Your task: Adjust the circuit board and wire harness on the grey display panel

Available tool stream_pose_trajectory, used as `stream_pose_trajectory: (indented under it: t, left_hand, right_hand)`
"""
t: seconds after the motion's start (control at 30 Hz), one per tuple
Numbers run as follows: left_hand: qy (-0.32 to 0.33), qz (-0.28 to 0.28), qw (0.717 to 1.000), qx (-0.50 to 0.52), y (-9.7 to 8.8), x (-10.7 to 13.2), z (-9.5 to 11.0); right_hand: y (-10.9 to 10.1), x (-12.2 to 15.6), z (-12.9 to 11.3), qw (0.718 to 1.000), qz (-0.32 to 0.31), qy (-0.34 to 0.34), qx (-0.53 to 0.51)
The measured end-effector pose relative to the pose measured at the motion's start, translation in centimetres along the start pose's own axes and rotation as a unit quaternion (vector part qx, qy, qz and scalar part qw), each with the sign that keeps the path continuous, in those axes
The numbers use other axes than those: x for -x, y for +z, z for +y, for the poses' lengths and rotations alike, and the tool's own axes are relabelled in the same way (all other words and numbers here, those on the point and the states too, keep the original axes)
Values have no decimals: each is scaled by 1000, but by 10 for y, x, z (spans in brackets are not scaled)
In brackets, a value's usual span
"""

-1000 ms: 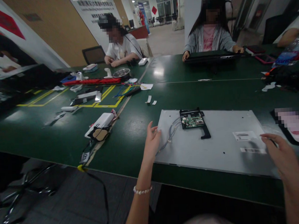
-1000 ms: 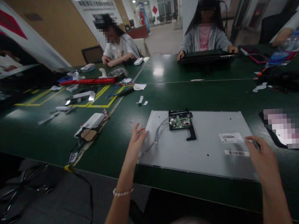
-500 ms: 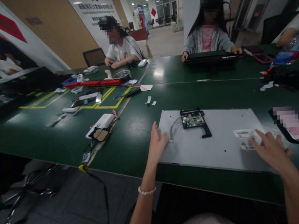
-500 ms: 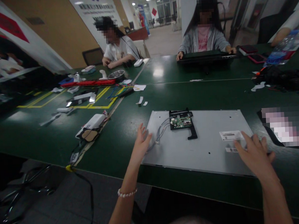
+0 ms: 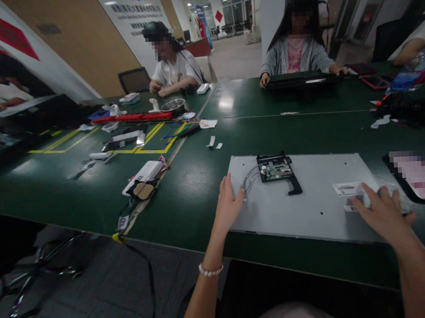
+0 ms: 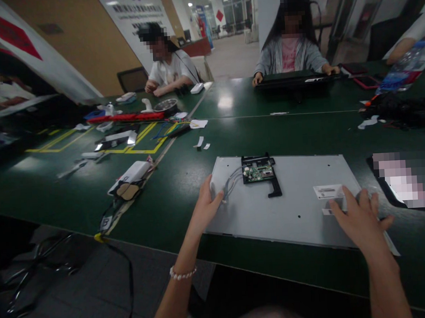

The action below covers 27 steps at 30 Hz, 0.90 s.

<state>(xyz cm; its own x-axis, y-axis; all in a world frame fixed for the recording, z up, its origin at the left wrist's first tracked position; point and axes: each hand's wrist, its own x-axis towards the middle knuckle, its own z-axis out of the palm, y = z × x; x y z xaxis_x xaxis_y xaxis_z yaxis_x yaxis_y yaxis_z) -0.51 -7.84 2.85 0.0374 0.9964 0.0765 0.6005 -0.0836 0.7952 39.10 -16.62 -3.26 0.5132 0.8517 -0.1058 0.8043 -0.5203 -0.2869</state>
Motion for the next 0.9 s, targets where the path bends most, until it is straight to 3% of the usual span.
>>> stream_pose_trajectory:
  t: [0.17,0.27,0.47,0.63,0.9]
  left_hand:
    - [-27,-5,999,-43,3,-3,12]
    - [-1,-14,999,-49,3,-13,30]
    - [84,-127,988,2,19,-63,53]
    - [94,-231,968,15,44,-99,44]
    - [95,-245,963,56,46,-100,22]
  right_hand:
    - [-1,5,-7,1000,16,2,2]
    - [-1,9,-12,999,37,-1,3]
    - [3,12,-18,998,54,5,10]
    - [2,15,-20,997,73,-7,17]
    - [2,14,-19,997,69,-8,20]
